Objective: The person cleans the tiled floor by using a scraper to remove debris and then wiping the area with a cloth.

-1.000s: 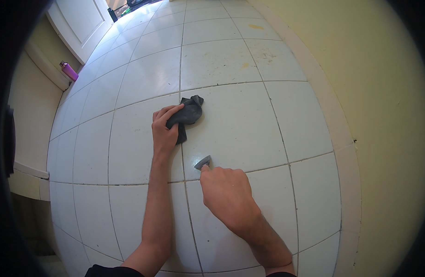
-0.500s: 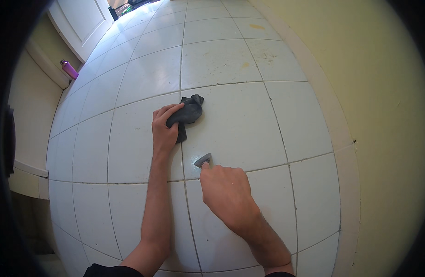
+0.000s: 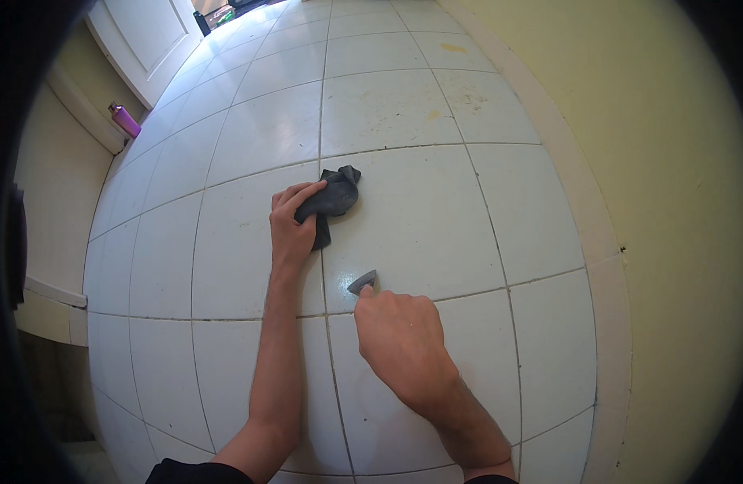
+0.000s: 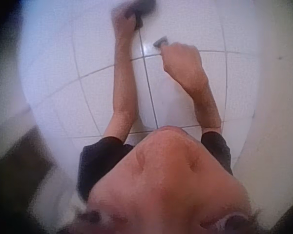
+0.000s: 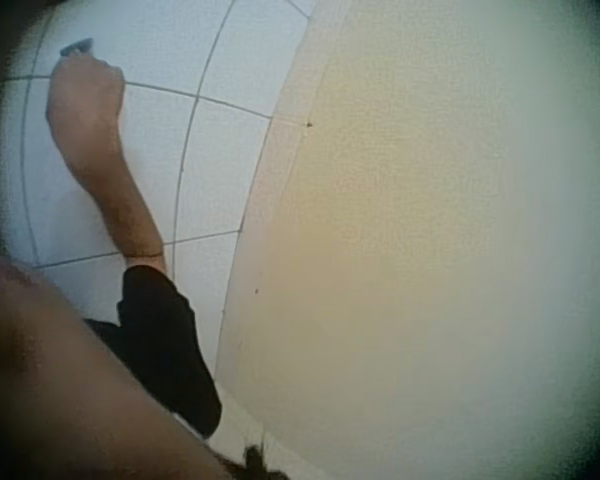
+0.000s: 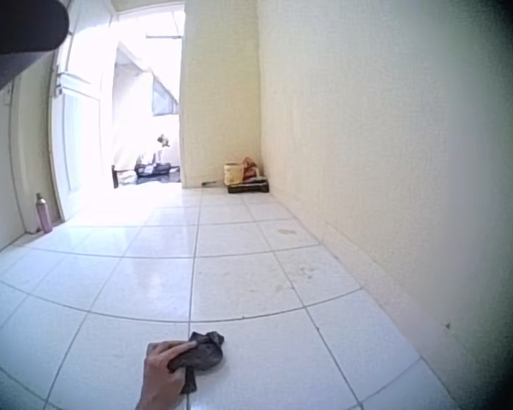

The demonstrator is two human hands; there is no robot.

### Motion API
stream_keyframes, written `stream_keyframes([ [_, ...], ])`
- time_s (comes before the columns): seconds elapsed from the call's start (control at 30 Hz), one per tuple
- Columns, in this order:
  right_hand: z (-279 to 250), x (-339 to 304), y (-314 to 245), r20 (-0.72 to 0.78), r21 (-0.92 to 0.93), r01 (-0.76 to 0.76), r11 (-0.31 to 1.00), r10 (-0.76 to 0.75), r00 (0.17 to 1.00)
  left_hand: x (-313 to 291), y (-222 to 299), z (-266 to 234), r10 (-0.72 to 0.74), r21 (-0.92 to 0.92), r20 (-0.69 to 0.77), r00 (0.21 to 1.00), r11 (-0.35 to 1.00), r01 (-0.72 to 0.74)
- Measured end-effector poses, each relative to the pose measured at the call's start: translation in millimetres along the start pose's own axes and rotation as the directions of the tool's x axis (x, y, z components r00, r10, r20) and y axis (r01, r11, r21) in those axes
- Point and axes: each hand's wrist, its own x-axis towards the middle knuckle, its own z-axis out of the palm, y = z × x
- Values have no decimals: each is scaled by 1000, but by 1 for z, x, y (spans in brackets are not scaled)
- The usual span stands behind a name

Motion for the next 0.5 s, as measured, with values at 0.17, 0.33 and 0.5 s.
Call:
stream_keyframes([
  [0.17,2,3,3,25,-1,-29,1000,29,999,0,-1,1,5,-3,4,1000,1000,-5],
  [0.33,3,0,2,-65,25,27,999,-25,998,0,0,0,-2,-10,5,1000,1000,2],
  [0.5,1,-1,2,-38,9,5,1000,-5,999,0,-4,2,8,-3,5,1000,1000,-8],
])
